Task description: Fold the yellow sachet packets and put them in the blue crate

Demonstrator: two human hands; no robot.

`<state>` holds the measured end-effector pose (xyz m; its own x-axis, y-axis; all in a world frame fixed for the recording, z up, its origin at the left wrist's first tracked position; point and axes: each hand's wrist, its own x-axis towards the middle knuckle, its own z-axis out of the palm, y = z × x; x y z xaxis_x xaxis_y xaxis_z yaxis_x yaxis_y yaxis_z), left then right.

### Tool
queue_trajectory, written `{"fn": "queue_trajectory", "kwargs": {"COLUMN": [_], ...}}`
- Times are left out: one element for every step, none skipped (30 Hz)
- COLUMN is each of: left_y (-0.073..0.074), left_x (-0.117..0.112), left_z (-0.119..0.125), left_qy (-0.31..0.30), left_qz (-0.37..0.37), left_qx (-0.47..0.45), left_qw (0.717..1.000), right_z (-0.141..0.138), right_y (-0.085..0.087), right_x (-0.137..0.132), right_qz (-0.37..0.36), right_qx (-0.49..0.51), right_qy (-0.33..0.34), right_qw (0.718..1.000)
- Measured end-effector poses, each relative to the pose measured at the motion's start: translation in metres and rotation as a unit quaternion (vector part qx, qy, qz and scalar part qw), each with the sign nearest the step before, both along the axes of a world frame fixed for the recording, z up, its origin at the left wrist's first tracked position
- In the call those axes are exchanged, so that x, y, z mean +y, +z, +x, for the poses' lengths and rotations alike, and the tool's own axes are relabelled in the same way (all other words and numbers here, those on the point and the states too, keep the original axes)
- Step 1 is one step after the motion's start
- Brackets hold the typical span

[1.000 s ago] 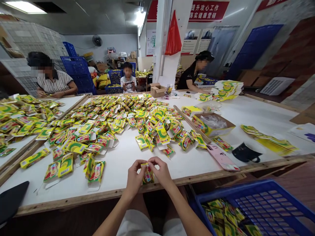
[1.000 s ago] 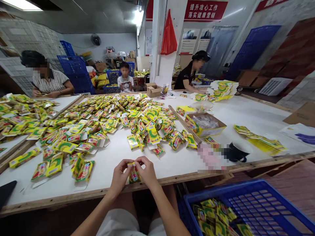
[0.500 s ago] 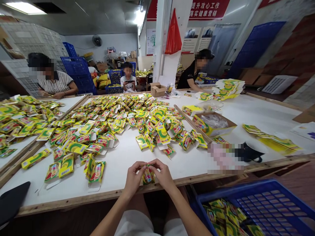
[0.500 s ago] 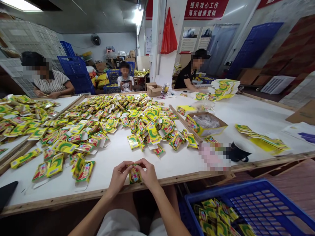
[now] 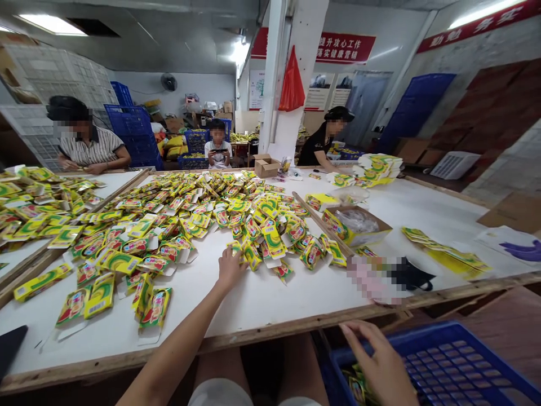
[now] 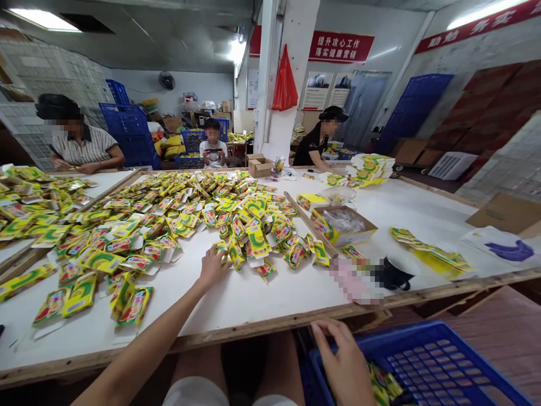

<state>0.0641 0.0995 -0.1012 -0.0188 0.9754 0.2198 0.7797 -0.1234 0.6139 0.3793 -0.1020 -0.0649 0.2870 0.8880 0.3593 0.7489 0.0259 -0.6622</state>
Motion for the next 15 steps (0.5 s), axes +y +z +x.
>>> {"fn": "queue_trajectory", "kwargs": {"left_y": [-0.001, -0.001, -0.001, 0.0, 0.001, 0.002, 0.004, 0.005, 0.007, 0.008, 0.008, 0.008, 0.007, 0.006, 0.005], "left_x": [0.001, 0.001, 0.001, 0.001, 0.001, 0.001, 0.0, -0.002, -0.005, -0.011, -0.019, -0.029, -0.041, -0.054, -0.067], "left_z": [0.0, 0.0, -0.002, -0.003, -0.006, -0.009, -0.013, -0.018, -0.023, -0.028, -0.032, -0.035, -0.037, -0.036, -0.034], "left_qy": [0.011, 0.021, 0.032, 0.043, 0.053, 0.061, 0.068, 0.072, 0.075, 0.075, 0.073, 0.069, 0.058, 0.039, 0.013], "left_qz": [-0.002, -0.003, -0.004, -0.006, -0.007, -0.008, -0.009, -0.01, -0.011, -0.015, -0.02, -0.026, -0.035, -0.049, -0.07], "left_qx": [-0.002, -0.007, -0.015, -0.027, -0.041, -0.06, -0.082, -0.108, -0.137, -0.169, -0.199, -0.224, -0.256, -0.3, -0.357], "left_qw": [1.0, 1.0, 0.999, 0.999, 0.998, 0.996, 0.994, 0.991, 0.988, 0.983, 0.977, 0.972, 0.964, 0.952, 0.931], "right_z": [-0.013, -0.027, -0.04, -0.053, -0.065, -0.075, -0.084, -0.092, -0.099, -0.107, -0.115, -0.123, -0.132, -0.141, -0.151], "right_y": [-0.002, -0.003, -0.003, -0.002, -0.001, 0.001, 0.001, 0.001, 0.0, -0.002, -0.006, -0.011, -0.016, -0.022, -0.028], "right_x": [0.003, 0.006, 0.01, 0.013, 0.017, 0.019, 0.022, 0.024, 0.027, 0.03, 0.034, 0.04, 0.046, 0.054, 0.062], "right_qz": [-0.007, -0.011, -0.014, -0.015, -0.015, -0.014, -0.012, -0.011, -0.01, -0.011, -0.014, -0.018, -0.02, -0.02, -0.018], "right_qx": [0.017, 0.033, 0.047, 0.061, 0.075, 0.089, 0.104, 0.12, 0.137, 0.155, 0.177, 0.203, 0.236, 0.274, 0.317], "right_qy": [0.015, 0.033, 0.052, 0.072, 0.092, 0.111, 0.129, 0.143, 0.152, 0.156, 0.157, 0.158, 0.16, 0.165, 0.172], "right_qw": [1.0, 0.999, 0.997, 0.995, 0.993, 0.99, 0.986, 0.982, 0.979, 0.975, 0.972, 0.966, 0.958, 0.947, 0.933]}}
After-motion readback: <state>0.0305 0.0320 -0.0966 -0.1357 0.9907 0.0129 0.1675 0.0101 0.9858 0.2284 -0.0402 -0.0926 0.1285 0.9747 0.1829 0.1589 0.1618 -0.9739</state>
